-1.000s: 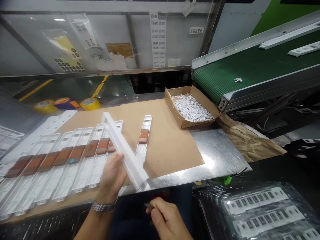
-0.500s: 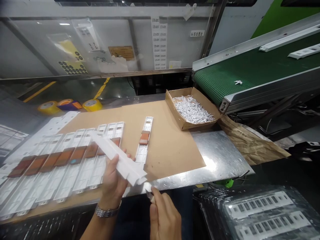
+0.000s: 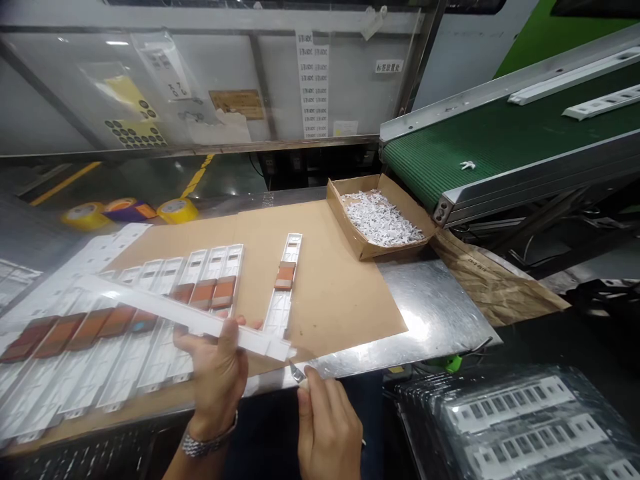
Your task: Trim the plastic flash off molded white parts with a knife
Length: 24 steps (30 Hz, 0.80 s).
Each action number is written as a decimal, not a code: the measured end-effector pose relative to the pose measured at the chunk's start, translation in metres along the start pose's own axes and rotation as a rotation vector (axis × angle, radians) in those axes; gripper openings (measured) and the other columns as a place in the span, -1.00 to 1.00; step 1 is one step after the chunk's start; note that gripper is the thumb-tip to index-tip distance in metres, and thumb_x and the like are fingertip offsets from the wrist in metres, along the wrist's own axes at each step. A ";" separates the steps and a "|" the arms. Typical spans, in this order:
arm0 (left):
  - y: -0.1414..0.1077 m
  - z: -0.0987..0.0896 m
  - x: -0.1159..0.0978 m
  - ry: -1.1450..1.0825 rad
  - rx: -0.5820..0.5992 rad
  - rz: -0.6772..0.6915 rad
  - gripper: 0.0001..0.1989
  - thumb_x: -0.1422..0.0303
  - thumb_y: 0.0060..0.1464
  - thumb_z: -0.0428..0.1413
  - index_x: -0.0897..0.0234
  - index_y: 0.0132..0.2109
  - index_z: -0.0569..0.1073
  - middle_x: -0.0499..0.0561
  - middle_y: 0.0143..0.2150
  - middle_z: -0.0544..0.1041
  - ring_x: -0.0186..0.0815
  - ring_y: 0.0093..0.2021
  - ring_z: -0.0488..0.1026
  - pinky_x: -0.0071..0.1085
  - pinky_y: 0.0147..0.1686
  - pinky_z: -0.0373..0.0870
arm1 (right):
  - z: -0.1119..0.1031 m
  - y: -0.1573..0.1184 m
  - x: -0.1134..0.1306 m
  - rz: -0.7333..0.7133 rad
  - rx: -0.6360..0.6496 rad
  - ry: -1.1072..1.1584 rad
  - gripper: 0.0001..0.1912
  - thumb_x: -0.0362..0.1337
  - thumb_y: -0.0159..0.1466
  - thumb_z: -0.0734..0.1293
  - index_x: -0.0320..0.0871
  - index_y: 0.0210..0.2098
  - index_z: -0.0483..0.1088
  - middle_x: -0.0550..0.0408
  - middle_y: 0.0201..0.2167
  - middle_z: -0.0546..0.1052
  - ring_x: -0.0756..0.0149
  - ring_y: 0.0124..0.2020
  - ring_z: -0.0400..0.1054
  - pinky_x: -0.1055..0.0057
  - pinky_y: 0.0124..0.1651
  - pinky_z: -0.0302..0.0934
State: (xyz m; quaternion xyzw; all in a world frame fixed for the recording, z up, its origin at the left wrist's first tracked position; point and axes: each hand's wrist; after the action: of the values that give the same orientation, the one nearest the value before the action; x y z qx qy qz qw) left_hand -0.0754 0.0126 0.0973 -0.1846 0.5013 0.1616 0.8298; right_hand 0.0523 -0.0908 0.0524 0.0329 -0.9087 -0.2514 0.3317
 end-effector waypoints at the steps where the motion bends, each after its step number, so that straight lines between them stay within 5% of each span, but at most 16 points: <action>1: 0.000 0.000 0.000 0.003 -0.002 0.005 -0.18 0.30 -0.16 0.32 -0.12 0.11 -0.04 -0.13 -0.14 0.19 -0.50 -0.32 0.37 -0.34 -0.23 0.52 | 0.000 0.000 -0.001 -0.008 0.002 -0.012 -0.71 -0.33 0.36 0.18 -0.22 0.05 0.30 -0.06 -0.31 0.48 0.24 -0.33 0.38 0.37 -0.31 0.30; 24: -0.003 0.003 -0.004 0.067 -0.058 -0.032 -0.19 0.30 -0.15 0.31 -0.06 0.11 -0.04 -0.10 -0.16 0.21 -0.48 -0.36 0.37 -0.44 -0.33 0.50 | -0.002 0.004 -0.001 -0.050 0.013 -0.132 -0.72 -0.30 0.38 0.14 -0.30 -0.03 0.36 -0.04 -0.37 0.52 0.25 -0.39 0.42 0.41 -0.35 0.29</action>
State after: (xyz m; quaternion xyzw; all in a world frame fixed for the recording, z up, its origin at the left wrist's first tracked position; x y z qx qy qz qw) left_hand -0.0735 0.0112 0.1025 -0.2216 0.5211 0.1565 0.8092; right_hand 0.0542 -0.0881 0.0550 0.0412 -0.9291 -0.2553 0.2643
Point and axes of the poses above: each hand's wrist, its own y-axis towards the middle knuckle, its own z-axis out of the palm, x = y × z
